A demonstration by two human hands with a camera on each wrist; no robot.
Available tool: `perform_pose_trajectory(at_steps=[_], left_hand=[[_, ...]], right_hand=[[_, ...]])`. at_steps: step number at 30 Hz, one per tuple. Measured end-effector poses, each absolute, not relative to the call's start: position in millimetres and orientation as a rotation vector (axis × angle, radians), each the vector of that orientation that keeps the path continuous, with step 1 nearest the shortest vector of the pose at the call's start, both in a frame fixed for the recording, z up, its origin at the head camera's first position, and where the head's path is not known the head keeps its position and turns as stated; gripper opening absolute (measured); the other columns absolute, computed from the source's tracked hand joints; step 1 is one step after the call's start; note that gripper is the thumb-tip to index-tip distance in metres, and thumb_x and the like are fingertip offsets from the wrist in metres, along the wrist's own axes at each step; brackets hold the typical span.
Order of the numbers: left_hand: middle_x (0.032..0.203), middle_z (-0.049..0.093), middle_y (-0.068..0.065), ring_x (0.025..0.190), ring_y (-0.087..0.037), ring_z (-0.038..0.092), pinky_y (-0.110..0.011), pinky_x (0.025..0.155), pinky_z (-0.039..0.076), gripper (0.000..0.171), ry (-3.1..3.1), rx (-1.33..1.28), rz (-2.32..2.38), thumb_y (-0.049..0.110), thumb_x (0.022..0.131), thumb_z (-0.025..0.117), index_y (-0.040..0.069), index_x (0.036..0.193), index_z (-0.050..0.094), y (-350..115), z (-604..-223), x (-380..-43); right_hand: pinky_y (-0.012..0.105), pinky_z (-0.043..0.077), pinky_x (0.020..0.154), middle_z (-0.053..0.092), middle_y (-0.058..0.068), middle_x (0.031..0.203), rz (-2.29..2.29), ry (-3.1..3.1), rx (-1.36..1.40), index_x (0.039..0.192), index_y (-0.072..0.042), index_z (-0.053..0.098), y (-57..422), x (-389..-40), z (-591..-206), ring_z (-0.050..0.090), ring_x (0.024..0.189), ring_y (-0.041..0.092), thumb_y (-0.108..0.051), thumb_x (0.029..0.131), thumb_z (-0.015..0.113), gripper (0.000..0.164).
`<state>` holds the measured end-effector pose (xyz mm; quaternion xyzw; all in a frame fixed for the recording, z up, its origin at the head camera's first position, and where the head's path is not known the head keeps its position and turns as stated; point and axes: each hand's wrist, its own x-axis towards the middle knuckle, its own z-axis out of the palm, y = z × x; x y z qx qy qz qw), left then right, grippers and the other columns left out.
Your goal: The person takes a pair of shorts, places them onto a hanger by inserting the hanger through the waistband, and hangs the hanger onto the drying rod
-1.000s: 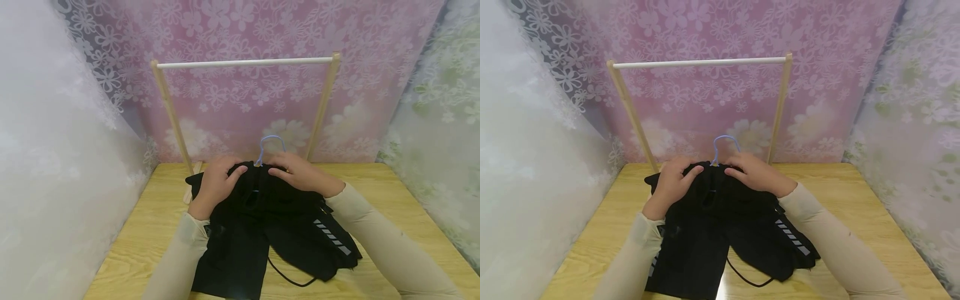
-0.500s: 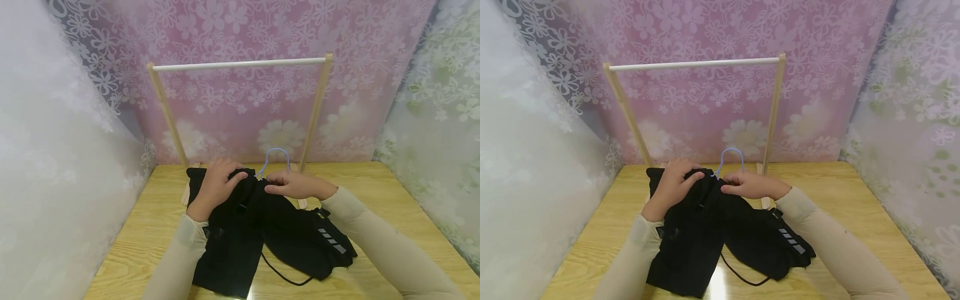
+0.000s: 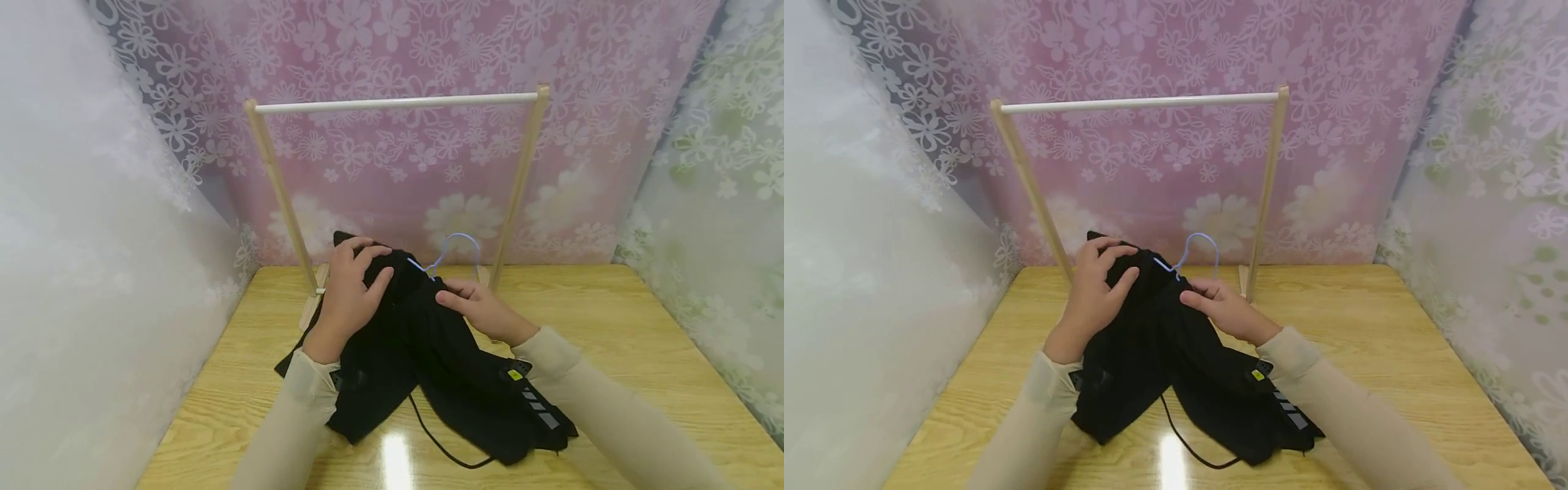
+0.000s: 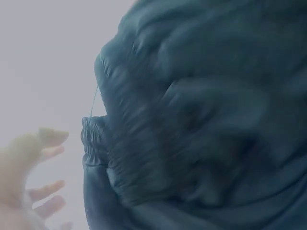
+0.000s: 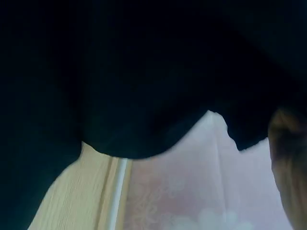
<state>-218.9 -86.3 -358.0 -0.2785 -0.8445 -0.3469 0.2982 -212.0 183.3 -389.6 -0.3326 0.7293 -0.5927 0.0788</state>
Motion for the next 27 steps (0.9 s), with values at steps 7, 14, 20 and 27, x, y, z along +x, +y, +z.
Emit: perform_pose_trajectory(at_steps=[7,14,20,27], left_hand=[[0.104,0.066,-0.004,0.095,-0.021,0.059,-0.037,0.087,0.051,0.021,-2.244,-0.808,-1.025,0.029,0.101,0.066,0.01,0.111,0.067,-65.5,-365.6,-182.8],[0.104,0.071,0.003,0.095,-0.012,0.069,-0.029,0.086,0.057,0.026,-2.504,-0.844,-1.114,0.034,0.101,0.07,0.015,0.117,0.067,-40.8,-377.4,-158.2],[0.08,0.067,0.004,0.07,-0.011,0.061,-0.026,0.064,0.052,0.013,-2.48,-0.775,-1.161,0.023,0.096,0.075,0.014,0.092,0.066,-40.9,-385.6,-155.3],[0.062,0.055,0.002,0.051,-0.004,0.052,-0.022,0.05,0.045,0.021,-2.373,-0.605,-1.353,0.015,0.102,0.067,0.011,0.082,0.062,-62.9,-397.6,-167.1]], right_hand=[[0.021,0.047,0.075,0.057,-0.002,0.085,-2.159,2.32,-1.052,0.098,0.004,0.06,156.7,-209.1,-388.4,0.056,0.082,0.012,-0.011,0.11,0.051,0.021],[0.029,0.024,0.051,0.029,0.001,0.064,-2.291,2.539,-1.084,0.075,-0.005,0.04,123.7,-200.8,-376.7,0.027,0.053,0.014,-0.005,0.106,0.057,0.035],[0.028,0.027,0.048,0.033,0.0,0.063,-2.211,2.544,-1.047,0.078,-0.006,0.047,113.0,-194.8,-374.3,0.031,0.052,0.015,-0.008,0.104,0.062,0.03],[0.025,0.041,0.061,0.052,0.004,0.081,-1.848,2.532,-1.035,0.114,0.002,0.061,119.5,-198.5,-373.2,0.046,0.063,0.016,-0.011,0.104,0.063,0.016]])
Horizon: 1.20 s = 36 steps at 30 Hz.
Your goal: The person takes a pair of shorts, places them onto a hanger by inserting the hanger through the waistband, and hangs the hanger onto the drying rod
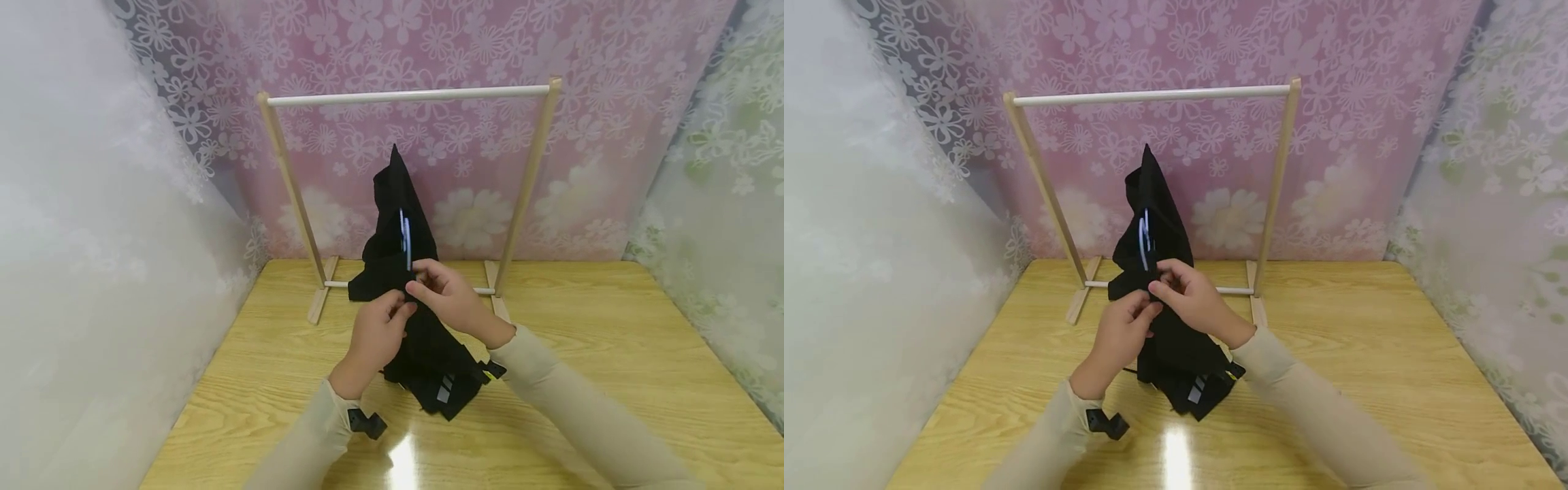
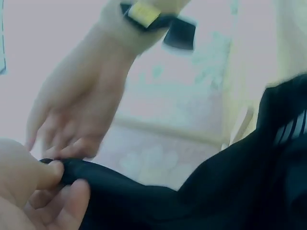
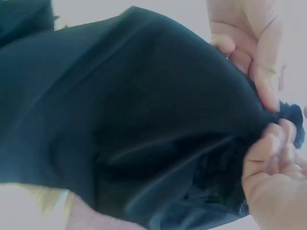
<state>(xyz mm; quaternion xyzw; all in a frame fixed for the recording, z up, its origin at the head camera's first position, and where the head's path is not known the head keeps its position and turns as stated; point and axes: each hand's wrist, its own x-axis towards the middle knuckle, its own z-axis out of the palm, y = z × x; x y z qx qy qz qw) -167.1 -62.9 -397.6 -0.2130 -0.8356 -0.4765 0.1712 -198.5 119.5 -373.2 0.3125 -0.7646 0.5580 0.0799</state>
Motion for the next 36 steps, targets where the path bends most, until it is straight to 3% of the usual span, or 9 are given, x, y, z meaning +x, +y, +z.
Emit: perform_pose_trajectory(at_steps=[3,9,14,18,21,24,28,31,36], left_hand=[[0.061,0.054,-0.004,0.053,-0.01,0.049,-0.026,0.05,0.042,0.02,-2.333,-0.505,-1.307,0.013,0.102,0.066,0.008,0.082,0.065,-79.6,-399.2,-177.2],[0.077,0.066,-0.014,0.062,-0.022,0.053,-0.033,0.058,0.042,0.015,-2.239,-0.371,-1.266,0.01,0.104,0.061,0.002,0.1,0.073,-114.0,-397.1,-192.7],[0.092,0.074,-0.02,0.076,-0.03,0.067,-0.045,0.069,0.054,0.021,-2.113,-0.309,-1.232,0.008,0.106,0.056,0.0,0.113,0.074,-135.8,-391.1,-199.6],[0.111,0.074,-0.022,0.098,-0.037,0.072,-0.054,0.086,0.056,0.022,-2.015,-0.326,-1.224,0.006,0.106,0.055,-0.003,0.118,0.072,-147.4,-382.4,-202.3],[0.108,0.073,-0.022,0.097,-0.037,0.07,-0.052,0.087,0.055,0.02,-1.964,-0.407,-1.199,0.004,0.106,0.053,-0.005,0.113,0.071,-151.5,-374.9,-205.3],[0.103,0.072,-0.021,0.095,-0.036,0.067,-0.049,0.09,0.05,0.019,-1.933,-0.531,-1.135,0.002,0.105,0.053,-0.004,0.108,0.071,-150.3,-367.0,-208.9],[0.098,0.071,-0.018,0.093,-0.035,0.066,-0.049,0.09,0.046,0.017,-1.895,-0.669,-1.058,0.002,0.104,0.056,-0.002,0.103,0.072,-143.3,-362.7,-213.7],[0.097,0.072,-0.015,0.092,-0.032,0.067,-0.047,0.088,0.045,0.018,-1.898,-0.733,-1.059,0.002,0.104,0.056,0.001,0.102,0.073,-138.1,-364.9,-216.8],[0.093,0.072,-0.012,0.088,-0.03,0.065,-0.046,0.086,0.043,0.023,-1.948,-0.826,-1.051,0.001,0.104,0.053,0.003,0.101,0.076,-133.4,-374.6,-225.4]], right_hand=[[0.026,0.046,0.068,0.058,0.007,0.093,1.641,-2.403,0.929,0.132,0.004,0.055,130.5,-203.3,-379.5,0.053,0.073,0.017,-0.009,0.104,0.062,0.031],[0.022,0.046,0.07,0.059,0.012,0.096,1.582,-2.368,0.754,0.129,0.006,0.056,157.3,-213.4,-386.4,0.053,0.076,0.017,-0.005,0.105,0.059,0.027],[0.02,0.046,0.082,0.062,0.019,0.108,1.333,-2.167,0.721,0.131,0.006,0.059,173.4,-217.6,-368.4,0.057,0.093,0.024,0.002,0.101,0.061,0.03],[0.034,0.04,0.106,0.055,0.024,0.132,1.03,-2.055,0.763,0.144,0.004,0.053,182.9,-214.8,-343.4,0.05,0.123,0.036,0.002,0.097,0.065,0.049],[0.05,0.032,0.114,0.049,0.026,0.141,0.762,-2.05,0.803,0.153,0.001,0.045,186.2,-209.5,-322.2,0.043,0.133,0.042,-0.007,0.096,0.07,0.063],[0.056,0.036,0.111,0.056,0.024,0.136,0.593,-2.084,0.859,0.149,0.0,0.051,184.8,-202.1,-306.0,0.049,0.128,0.042,-0.015,0.095,0.074,0.061],[0.05,0.048,0.098,0.069,0.015,0.118,0.608,-2.166,0.909,0.128,-0.001,0.069,179.4,-189.8,-300.3,0.062,0.11,0.034,-0.012,0.096,0.075,0.034],[0.042,0.053,0.083,0.073,0.008,0.106,0.714,-2.231,0.894,0.115,-0.004,0.075,176.8,-183.7,-305.6,0.068,0.096,0.025,-0.009,0.097,0.072,0.018],[0.04,0.055,0.077,0.075,0.005,0.102,0.889,-2.355,0.852,0.11,-0.007,0.077,175.0,-184.5,-321.9,0.07,0.088,0.018,-0.011,0.101,0.068,0.013]])
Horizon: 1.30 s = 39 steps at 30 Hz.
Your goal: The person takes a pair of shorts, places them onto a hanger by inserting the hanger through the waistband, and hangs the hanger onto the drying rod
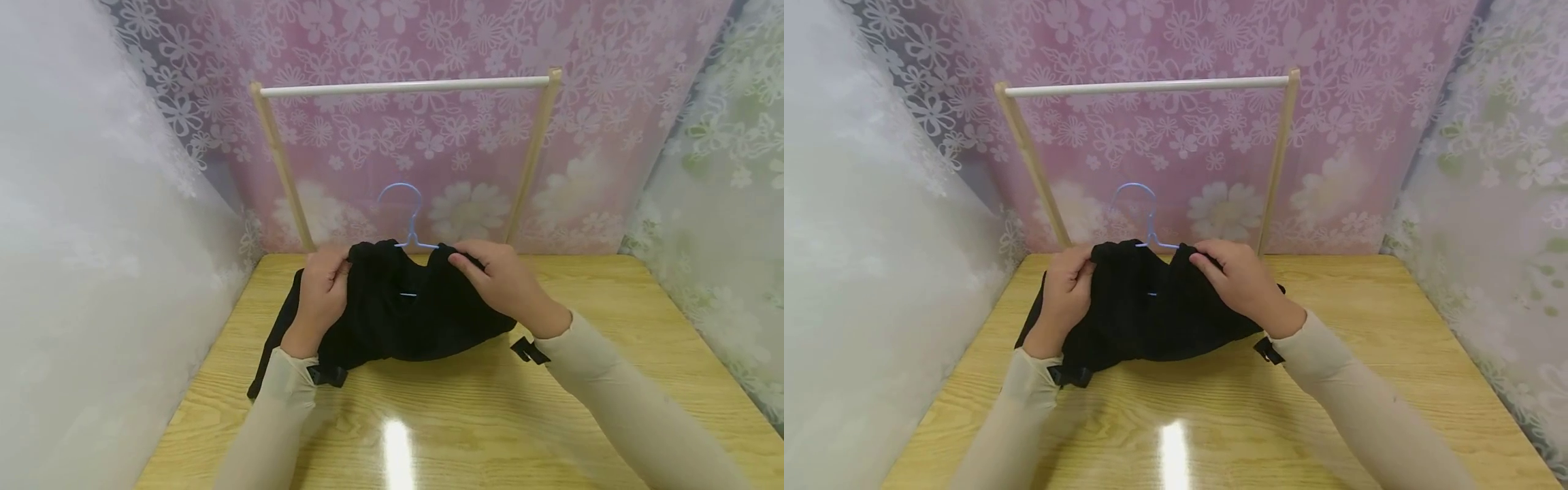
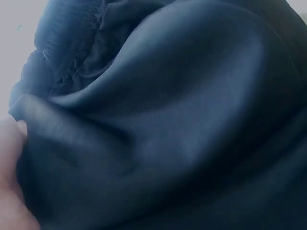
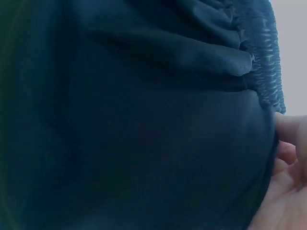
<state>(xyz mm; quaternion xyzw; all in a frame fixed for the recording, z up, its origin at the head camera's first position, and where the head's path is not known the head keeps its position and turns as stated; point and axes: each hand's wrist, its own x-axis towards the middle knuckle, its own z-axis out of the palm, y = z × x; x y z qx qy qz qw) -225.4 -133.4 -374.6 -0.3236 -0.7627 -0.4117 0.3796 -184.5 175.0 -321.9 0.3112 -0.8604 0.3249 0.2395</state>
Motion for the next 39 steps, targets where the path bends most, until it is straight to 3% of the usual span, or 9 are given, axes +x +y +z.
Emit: perform_pose_trajectory(at_steps=[8,10,12,14,16,20,25,32,39], left_hand=[[0.09,0.07,-0.009,0.08,-0.027,0.054,-0.045,0.086,0.037,0.023,-2.039,-0.888,-1.035,0.0,0.104,0.051,0.006,0.104,0.073,-130.0,-389.9,-239.1],[0.098,0.071,-0.01,0.089,-0.028,0.059,-0.046,0.092,0.041,0.025,-2.076,-0.857,-1.022,0.002,0.106,0.049,0.005,0.116,0.072,-127.5,-385.6,-241.0],[0.118,0.069,-0.012,0.112,-0.029,0.06,-0.051,0.107,0.038,0.03,-2.114,-0.829,-1.0,0.008,0.108,0.047,0.004,0.133,0.064,-124.7,-378.2,-242.5],[0.144,0.056,-0.014,0.137,-0.03,0.048,-0.056,0.119,0.026,0.043,-2.141,-0.811,-0.98,0.014,0.109,0.048,0.004,0.151,0.049,-122.2,-370.1,-243.9],[0.164,0.034,-0.013,0.155,-0.03,0.025,-0.059,0.125,0.009,0.057,-2.155,-0.802,-0.977,0.02,0.109,0.05,0.006,0.161,0.032,-120.7,-362.7,-245.3],[0.172,0.012,-0.01,0.16,-0.028,0.005,-0.054,0.127,0.003,0.07,-2.163,-0.816,-1.039,0.025,0.107,0.054,0.011,0.166,0.018,-120.0,-353.1,-249.6],[0.173,0.012,-0.009,0.159,-0.028,0.008,-0.053,0.127,0.008,0.073,-2.158,-0.824,-1.14,0.027,0.106,0.056,0.015,0.167,0.017,-120.8,-345.6,-256.1],[0.171,0.019,-0.01,0.158,-0.029,0.014,-0.054,0.126,0.013,0.071,-2.21,-0.787,-1.203,0.028,0.107,0.056,0.016,0.166,0.02,-124.5,-348.5,-258.2],[0.169,0.023,-0.013,0.158,-0.027,0.015,-0.053,0.126,0.014,0.067,-2.253,-0.748,-1.255,0.028,0.107,0.056,0.015,0.165,0.024,-129.4,-355.9,-260.4]], right_hand=[[0.038,0.056,0.075,0.077,0.005,0.102,0.962,-2.286,0.855,0.109,-0.006,0.078,160.1,-198.2,-343.2,0.071,0.086,0.017,-0.01,0.1,0.069,0.014],[0.038,0.056,0.074,0.077,0.007,0.099,0.938,-2.224,0.838,0.107,-0.004,0.079,159.2,-206.2,-339.8,0.071,0.084,0.018,-0.008,0.099,0.07,0.012],[0.037,0.057,0.076,0.077,0.009,0.097,0.91,-2.162,0.813,0.104,-0.002,0.079,159.7,-215.9,-332.4,0.072,0.084,0.021,-0.007,0.098,0.07,0.011],[0.035,0.054,0.074,0.077,0.012,0.093,0.886,-2.115,0.786,0.101,-0.001,0.079,160.8,-225.1,-321.2,0.071,0.079,0.022,-0.006,0.098,0.07,0.011],[0.032,0.05,0.071,0.076,0.014,0.089,0.864,-2.077,0.752,0.099,0.001,0.079,161.6,-234.6,-308.1,0.068,0.072,0.023,-0.007,0.099,0.07,0.012],[0.03,0.041,0.064,0.072,0.017,0.081,0.814,-2.037,0.691,0.096,0.004,0.077,160.2,-254.8,-278.5,0.055,0.062,0.023,-0.01,0.101,0.068,0.018],[0.036,0.042,0.065,0.071,0.02,0.081,0.734,-2.032,0.627,0.093,0.006,0.075,154.9,-278.6,-245.7,0.054,0.063,0.026,-0.015,0.104,0.062,0.027],[0.049,0.053,0.077,0.075,0.022,0.095,0.672,-2.117,0.543,0.105,0.004,0.077,141.0,-303.8,-222.1,0.069,0.082,0.037,-0.022,0.107,0.058,0.032],[0.042,0.047,0.071,0.072,0.019,0.086,0.6,-2.215,0.534,0.101,0.001,0.076,118.3,-331.1,-215.4,0.062,0.075,0.033,-0.026,0.108,0.056,0.034]])
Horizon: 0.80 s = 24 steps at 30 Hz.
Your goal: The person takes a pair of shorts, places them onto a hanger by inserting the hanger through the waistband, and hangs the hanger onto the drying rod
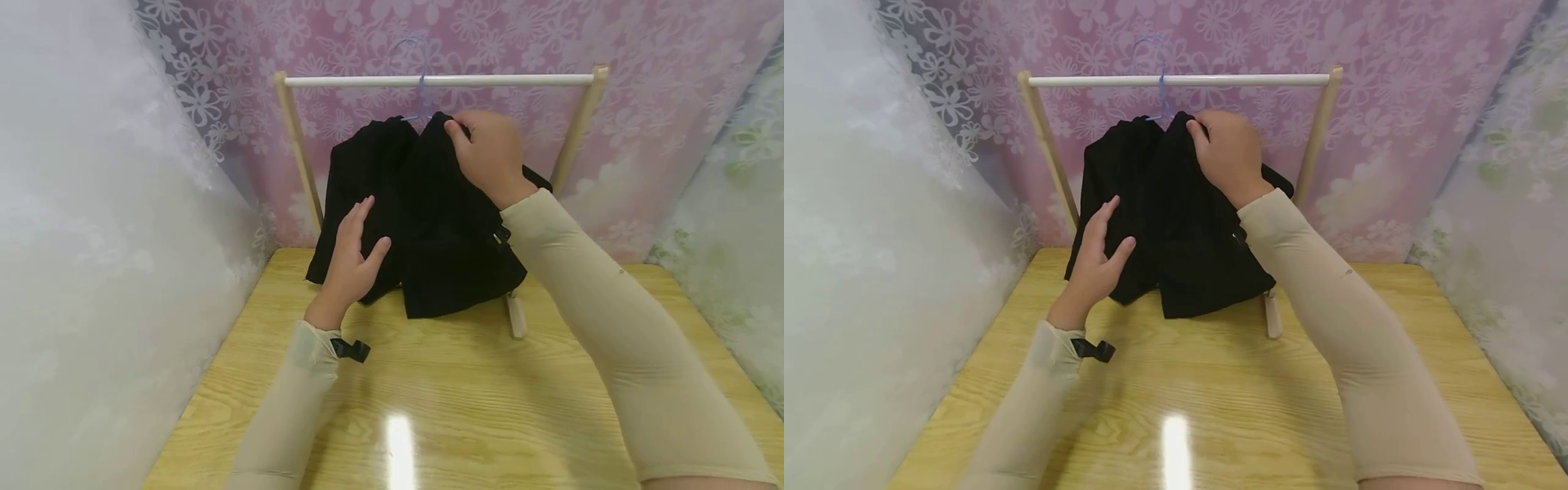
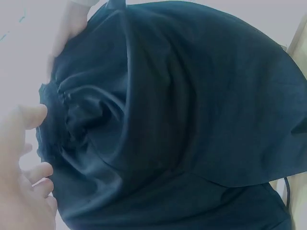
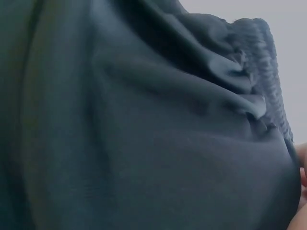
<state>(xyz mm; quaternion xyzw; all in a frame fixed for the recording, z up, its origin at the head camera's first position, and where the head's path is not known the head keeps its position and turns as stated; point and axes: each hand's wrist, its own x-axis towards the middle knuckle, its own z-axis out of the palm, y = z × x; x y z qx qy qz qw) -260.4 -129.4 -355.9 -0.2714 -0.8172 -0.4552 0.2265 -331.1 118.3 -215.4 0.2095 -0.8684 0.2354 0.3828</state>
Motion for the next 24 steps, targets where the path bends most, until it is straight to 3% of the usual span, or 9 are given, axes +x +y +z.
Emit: perform_pose_trajectory(at_steps=[5,14,18,21,24], left_hand=[[0.169,0.025,-0.011,0.157,-0.023,0.017,-0.051,0.126,0.016,0.064,-2.297,-0.774,-1.276,0.029,0.108,0.055,0.014,0.164,0.027,-123.4,-360.7,-261.5],[0.169,0.027,-0.003,0.156,-0.019,0.022,-0.05,0.126,0.019,0.064,-2.419,-0.838,-1.309,0.032,0.107,0.056,0.019,0.164,0.029,-112.5,-369.6,-260.8],[0.169,0.028,-0.003,0.155,-0.021,0.025,-0.049,0.125,0.02,0.065,-2.466,-0.859,-1.276,0.033,0.106,0.057,0.02,0.164,0.029,-112.7,-371.3,-257.6],[0.169,0.028,-0.004,0.155,-0.022,0.026,-0.051,0.125,0.022,0.066,-2.485,-0.875,-1.244,0.033,0.106,0.059,0.022,0.164,0.029,-113.6,-370.5,-251.7],[0.168,0.028,0.0,0.154,-0.021,0.027,-0.05,0.125,0.023,0.066,-2.496,-0.872,-1.226,0.034,0.106,0.059,0.025,0.163,0.029,-116.3,-370.0,-243.5]], right_hand=[[0.038,0.038,0.063,0.058,0.016,0.07,0.575,-2.325,0.589,0.09,0.0,0.071,113.2,-336.1,-225.6,0.052,0.065,0.03,-0.025,0.109,0.055,0.035],[0.039,0.041,0.072,0.052,0.014,0.079,0.741,-2.53,0.651,0.098,-0.001,0.062,121.2,-338.2,-243.5,0.05,0.073,0.03,-0.029,0.112,0.047,0.035],[0.044,0.051,0.093,0.067,0.018,0.111,0.778,-2.627,0.681,0.123,-0.002,0.063,126.4,-331.3,-252.2,0.064,0.098,0.033,-0.035,0.112,0.046,0.039],[0.05,0.048,0.105,0.064,0.018,0.135,0.807,-2.648,0.717,0.143,-0.003,0.054,133.5,-321.7,-261.0,0.063,0.117,0.034,-0.036,0.11,0.05,0.046],[0.051,0.049,0.103,0.063,0.019,0.132,0.887,-2.65,0.71,0.146,-0.002,0.049,147.2,-304.6,-270.8,0.063,0.114,0.035,-0.037,0.109,0.052,0.051]])
